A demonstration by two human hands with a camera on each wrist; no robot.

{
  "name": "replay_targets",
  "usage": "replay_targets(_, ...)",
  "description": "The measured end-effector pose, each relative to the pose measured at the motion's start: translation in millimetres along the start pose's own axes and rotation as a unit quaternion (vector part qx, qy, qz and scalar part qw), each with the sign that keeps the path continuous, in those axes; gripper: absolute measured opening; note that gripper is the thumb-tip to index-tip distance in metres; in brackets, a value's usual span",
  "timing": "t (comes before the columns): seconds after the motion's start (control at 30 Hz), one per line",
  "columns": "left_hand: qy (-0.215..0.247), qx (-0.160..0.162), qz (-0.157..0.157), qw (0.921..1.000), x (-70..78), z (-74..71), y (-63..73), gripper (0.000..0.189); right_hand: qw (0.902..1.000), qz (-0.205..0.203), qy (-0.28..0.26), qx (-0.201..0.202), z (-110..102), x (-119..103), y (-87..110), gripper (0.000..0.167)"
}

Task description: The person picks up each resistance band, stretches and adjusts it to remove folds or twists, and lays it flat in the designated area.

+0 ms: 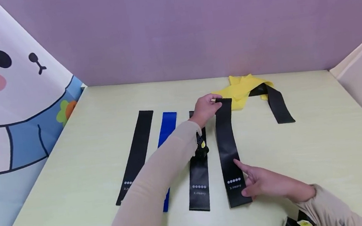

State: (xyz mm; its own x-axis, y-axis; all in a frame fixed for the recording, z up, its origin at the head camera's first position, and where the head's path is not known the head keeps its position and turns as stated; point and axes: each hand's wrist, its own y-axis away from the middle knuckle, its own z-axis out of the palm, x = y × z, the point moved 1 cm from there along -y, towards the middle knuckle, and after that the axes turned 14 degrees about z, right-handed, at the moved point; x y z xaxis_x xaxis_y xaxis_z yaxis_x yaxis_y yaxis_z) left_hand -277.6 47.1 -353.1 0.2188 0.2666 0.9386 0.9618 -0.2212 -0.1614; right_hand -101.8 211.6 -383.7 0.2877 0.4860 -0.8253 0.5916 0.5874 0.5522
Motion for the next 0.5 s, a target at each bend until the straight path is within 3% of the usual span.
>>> replay_targets(0.3, -0.047, -0.05, 0.003, 0.9976, -10.0, 1.7, -3.5, 0.024, 0.9999, 0.001, 0.013, -0.001, 1.7, 3.9, -3.2, 0.092)
replay_targets(0.5, -0.107, -0.085, 0.032, 0.9901, -10.1, 2.1, -4.3, 0.024, 0.9997, 0.003, 0.024, 0.004, 4.0, 4.7, -4.9, 0.091)
